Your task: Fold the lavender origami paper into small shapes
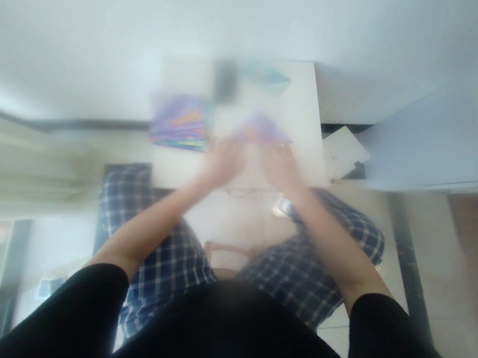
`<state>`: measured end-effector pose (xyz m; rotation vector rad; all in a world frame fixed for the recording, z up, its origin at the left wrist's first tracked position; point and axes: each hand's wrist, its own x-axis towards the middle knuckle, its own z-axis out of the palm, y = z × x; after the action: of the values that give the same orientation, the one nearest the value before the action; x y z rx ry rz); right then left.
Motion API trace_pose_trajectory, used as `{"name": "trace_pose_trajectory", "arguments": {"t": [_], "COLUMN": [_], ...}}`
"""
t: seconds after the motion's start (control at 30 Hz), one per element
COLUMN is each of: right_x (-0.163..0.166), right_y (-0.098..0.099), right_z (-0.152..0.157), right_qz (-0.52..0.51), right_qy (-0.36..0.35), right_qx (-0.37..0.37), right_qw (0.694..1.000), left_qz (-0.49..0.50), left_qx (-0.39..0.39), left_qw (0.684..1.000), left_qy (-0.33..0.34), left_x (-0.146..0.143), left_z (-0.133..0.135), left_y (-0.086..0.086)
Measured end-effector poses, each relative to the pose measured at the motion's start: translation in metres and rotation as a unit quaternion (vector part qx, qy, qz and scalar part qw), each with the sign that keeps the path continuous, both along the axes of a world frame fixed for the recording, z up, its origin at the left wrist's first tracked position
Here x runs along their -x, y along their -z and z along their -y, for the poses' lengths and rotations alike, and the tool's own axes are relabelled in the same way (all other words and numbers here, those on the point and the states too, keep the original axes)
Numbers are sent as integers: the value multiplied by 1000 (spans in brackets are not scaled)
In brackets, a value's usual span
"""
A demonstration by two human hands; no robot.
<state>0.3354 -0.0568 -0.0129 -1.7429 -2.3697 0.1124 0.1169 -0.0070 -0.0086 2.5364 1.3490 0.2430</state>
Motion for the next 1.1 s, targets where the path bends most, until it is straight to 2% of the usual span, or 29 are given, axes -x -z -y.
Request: {"name": "trace_pose_trajectory", "arguments": {"t": [0.2, 0.47, 0.73, 0.93, 1.1], "right_x": [9, 8, 7, 7, 8], "right_y": [-12, -4, -3, -6, -6], "right_z": [0, 3, 1, 3, 3], "right_qz": [-2, -12, -8, 2, -7], "right_qy": [22, 36, 32, 37, 39], "right_qx": [12, 0, 3, 10, -6], "right_qw": [1000, 999, 999, 999, 999], "left_qz": [18, 39, 18, 4, 2], "left_qx": [8, 38, 38, 18, 5], "left_qw": [1000, 997, 997, 992, 995], "left_qy": [-5, -60, -72, -128, -102], "left_x": [-3, -5, -2, 4, 3], "left_z": [4, 13, 17, 20, 14], "left_y": [-3, -11, -17, -7, 1]}}
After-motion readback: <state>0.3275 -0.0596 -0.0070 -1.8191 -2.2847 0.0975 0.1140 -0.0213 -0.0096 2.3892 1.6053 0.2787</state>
